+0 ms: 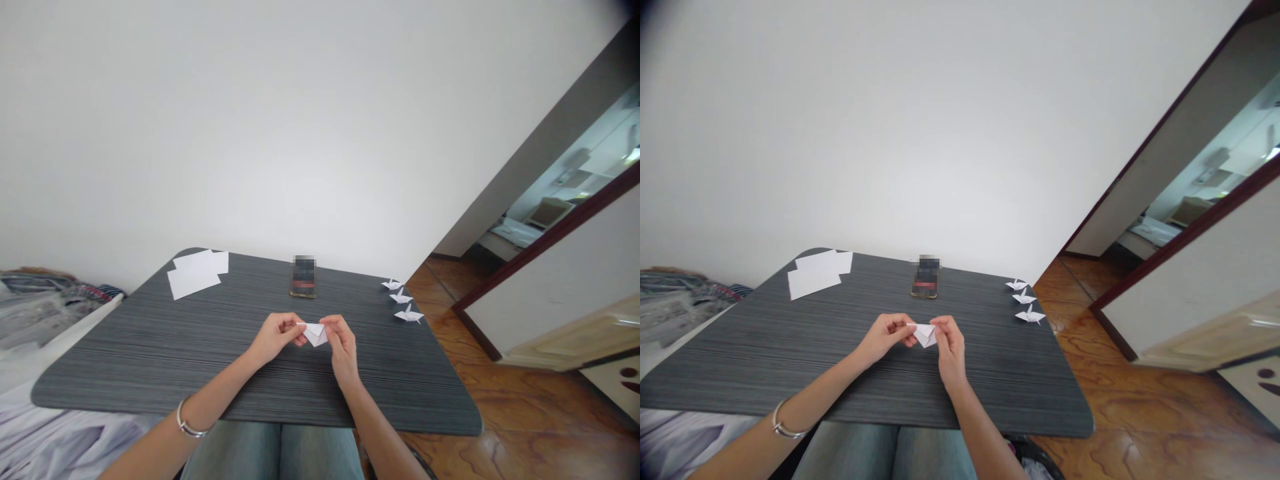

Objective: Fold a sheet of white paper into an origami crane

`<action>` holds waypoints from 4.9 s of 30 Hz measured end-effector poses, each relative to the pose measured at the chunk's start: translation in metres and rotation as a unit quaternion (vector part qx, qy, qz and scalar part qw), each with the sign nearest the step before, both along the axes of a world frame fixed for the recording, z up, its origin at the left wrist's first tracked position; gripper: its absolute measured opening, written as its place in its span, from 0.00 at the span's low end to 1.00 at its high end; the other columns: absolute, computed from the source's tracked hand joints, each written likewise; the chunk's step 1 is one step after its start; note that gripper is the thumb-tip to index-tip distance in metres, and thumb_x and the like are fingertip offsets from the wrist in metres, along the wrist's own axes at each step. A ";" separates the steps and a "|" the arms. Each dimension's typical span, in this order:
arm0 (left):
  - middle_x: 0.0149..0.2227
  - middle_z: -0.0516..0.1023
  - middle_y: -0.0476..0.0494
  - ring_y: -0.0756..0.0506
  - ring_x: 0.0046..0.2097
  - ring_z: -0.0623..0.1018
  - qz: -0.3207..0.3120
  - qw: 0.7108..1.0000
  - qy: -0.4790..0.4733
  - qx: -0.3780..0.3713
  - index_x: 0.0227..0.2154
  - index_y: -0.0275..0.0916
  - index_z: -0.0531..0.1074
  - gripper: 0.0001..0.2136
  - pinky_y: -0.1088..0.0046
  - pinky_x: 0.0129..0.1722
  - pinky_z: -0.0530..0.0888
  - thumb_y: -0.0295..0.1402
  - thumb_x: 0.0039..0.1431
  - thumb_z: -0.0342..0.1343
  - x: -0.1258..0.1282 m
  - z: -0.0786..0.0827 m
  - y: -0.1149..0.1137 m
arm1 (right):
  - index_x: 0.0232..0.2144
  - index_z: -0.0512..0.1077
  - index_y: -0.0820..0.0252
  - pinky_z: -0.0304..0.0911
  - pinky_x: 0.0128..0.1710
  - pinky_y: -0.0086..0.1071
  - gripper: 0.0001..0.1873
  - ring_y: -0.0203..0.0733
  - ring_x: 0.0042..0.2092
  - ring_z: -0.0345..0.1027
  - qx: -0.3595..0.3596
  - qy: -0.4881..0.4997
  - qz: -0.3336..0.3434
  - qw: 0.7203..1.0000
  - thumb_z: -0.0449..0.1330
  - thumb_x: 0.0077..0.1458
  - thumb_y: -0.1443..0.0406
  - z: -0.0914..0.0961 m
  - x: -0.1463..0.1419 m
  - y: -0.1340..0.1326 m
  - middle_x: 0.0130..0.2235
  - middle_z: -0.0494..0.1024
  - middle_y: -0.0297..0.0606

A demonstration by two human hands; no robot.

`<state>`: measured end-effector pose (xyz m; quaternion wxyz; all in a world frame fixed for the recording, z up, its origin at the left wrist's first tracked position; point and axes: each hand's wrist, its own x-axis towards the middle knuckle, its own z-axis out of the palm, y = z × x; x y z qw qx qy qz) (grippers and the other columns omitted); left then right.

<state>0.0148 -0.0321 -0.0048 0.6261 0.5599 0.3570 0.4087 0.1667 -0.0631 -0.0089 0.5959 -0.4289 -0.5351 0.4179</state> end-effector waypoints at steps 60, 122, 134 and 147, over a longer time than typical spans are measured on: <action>0.16 0.73 0.50 0.54 0.19 0.71 0.040 0.999 0.006 -0.007 0.21 0.31 0.68 0.09 0.80 0.22 0.69 0.34 0.43 0.58 -0.001 -0.008 0.006 | 0.27 0.72 0.64 0.64 0.21 0.27 0.12 0.35 0.24 0.66 -0.118 0.029 0.050 0.991 0.55 0.47 0.60 -0.012 -0.001 0.009 0.24 0.74 0.36; 0.20 0.69 0.49 0.54 0.21 0.67 -0.002 0.995 0.090 0.047 0.21 0.32 0.69 0.11 0.80 0.20 0.65 0.37 0.46 0.55 0.000 -0.008 0.006 | 0.19 0.66 0.60 0.55 0.22 0.25 0.12 0.34 0.21 0.58 -0.050 -0.135 0.027 0.989 0.52 0.49 0.60 -0.011 -0.003 0.005 0.18 0.65 0.30; 0.18 0.69 0.50 0.55 0.18 0.66 -0.003 0.992 0.112 0.063 0.21 0.32 0.68 0.11 0.80 0.19 0.63 0.37 0.46 0.55 -0.002 -0.008 0.005 | 0.17 0.64 0.61 0.53 0.19 0.24 0.18 0.32 0.20 0.53 -0.041 -0.147 0.032 0.988 0.48 0.53 0.58 -0.011 -0.003 0.005 0.16 0.60 0.29; 0.20 0.70 0.49 0.55 0.17 0.67 0.012 0.993 0.109 0.046 0.21 0.31 0.68 0.12 0.81 0.18 0.63 0.38 0.46 0.55 -0.001 -0.005 0.005 | 0.20 0.68 0.63 0.56 0.13 0.21 0.14 0.29 0.17 0.57 -0.104 -0.056 0.065 0.991 0.56 0.47 0.58 -0.010 -0.003 0.007 0.18 0.67 0.31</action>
